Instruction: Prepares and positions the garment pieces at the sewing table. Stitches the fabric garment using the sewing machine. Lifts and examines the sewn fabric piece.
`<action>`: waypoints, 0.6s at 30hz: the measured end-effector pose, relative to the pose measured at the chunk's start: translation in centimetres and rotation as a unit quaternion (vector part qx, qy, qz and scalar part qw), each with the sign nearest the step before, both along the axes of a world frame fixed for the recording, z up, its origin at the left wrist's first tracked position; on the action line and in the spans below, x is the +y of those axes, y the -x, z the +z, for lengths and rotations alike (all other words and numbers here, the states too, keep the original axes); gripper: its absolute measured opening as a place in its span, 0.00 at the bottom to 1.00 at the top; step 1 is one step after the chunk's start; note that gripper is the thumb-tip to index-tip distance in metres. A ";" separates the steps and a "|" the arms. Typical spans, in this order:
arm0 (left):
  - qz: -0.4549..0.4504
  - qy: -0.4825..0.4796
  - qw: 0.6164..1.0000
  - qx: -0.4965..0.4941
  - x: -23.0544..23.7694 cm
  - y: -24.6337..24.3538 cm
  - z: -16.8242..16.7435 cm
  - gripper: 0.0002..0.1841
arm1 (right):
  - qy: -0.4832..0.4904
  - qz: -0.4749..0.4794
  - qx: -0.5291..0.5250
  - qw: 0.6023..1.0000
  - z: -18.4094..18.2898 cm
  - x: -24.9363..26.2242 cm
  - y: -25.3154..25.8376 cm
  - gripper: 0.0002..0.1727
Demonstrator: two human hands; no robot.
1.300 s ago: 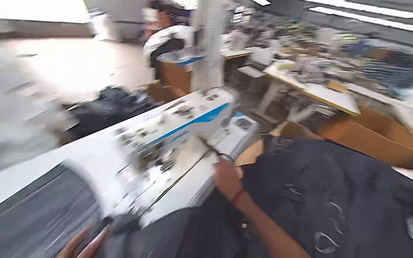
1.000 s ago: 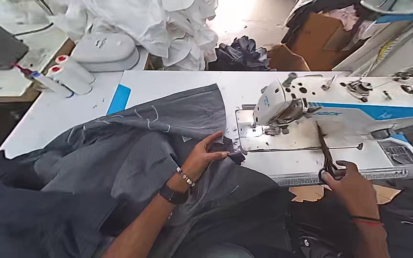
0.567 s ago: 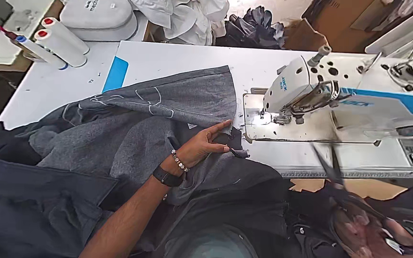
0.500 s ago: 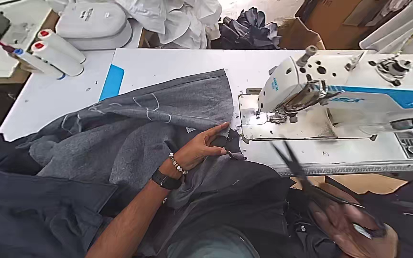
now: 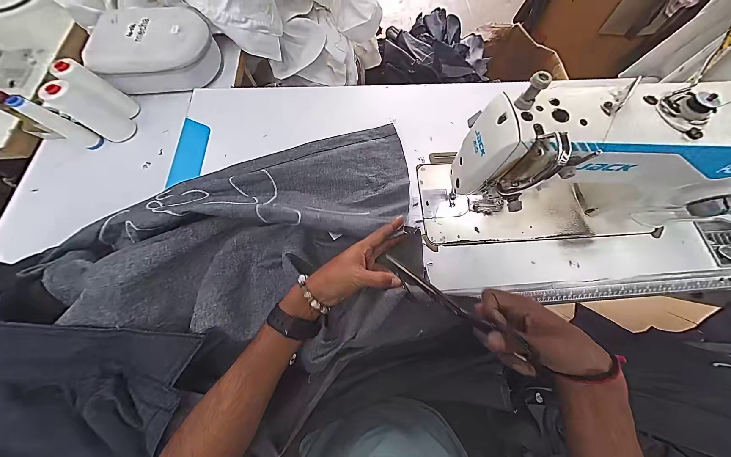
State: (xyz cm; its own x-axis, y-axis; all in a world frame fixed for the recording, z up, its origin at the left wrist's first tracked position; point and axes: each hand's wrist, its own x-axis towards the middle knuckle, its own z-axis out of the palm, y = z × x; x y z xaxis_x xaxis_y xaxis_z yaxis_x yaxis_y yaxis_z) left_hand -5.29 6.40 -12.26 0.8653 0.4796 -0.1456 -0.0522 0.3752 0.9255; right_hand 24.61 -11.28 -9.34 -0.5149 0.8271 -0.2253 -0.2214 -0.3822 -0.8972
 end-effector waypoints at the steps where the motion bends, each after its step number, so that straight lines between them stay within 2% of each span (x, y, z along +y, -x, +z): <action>1: -0.011 -0.039 0.999 0.012 -0.5 -0.2 0.1 0.57 | -0.015 -0.010 -0.001 1.000 0.4 -1.1 -0.5 0.13; 4: -0.027 -0.172 0.985 0.016 -5.3 -1.2 -0.3 0.47 | -0.051 -0.129 -0.028 0.990 2.2 -5.6 -2.4 0.12; 6: -0.088 -0.239 0.967 -0.001 -10.2 -1.7 -2.0 0.36 | -0.042 -0.242 -0.077 0.966 3.0 -8.1 -3.5 0.10; 8: -0.210 -0.325 0.922 0.008 -13.6 -2.1 -3.4 0.27 | -0.020 -0.355 -0.158 0.921 3.0 -8.8 -4.2 0.12; 10: -0.263 -0.386 0.884 0.007 -14.8 -3.0 -3.1 0.20 | 0.003 -0.418 -0.291 0.861 2.0 -8.1 -4.8 0.17; 12: -0.196 -0.401 0.895 0.009 -13.2 -3.8 -0.1 0.16 | 0.029 -0.406 -0.419 0.811 0.8 -6.6 -5.6 0.19; 14: -0.075 -0.436 0.893 0.085 -9.1 -4.4 3.6 0.14 | 0.042 -0.344 -0.545 0.764 0.0 -4.0 -7.0 0.20; 16: 0.044 -0.491 0.851 0.181 -3.6 -4.5 6.2 0.15 | 0.036 -0.299 -0.669 0.680 0.3 -1.5 -7.8 0.18; 18: 0.120 -0.543 0.790 0.258 2.3 -4.3 7.7 0.16 | 0.028 -0.288 -0.752 0.592 1.5 0.2 -7.8 0.14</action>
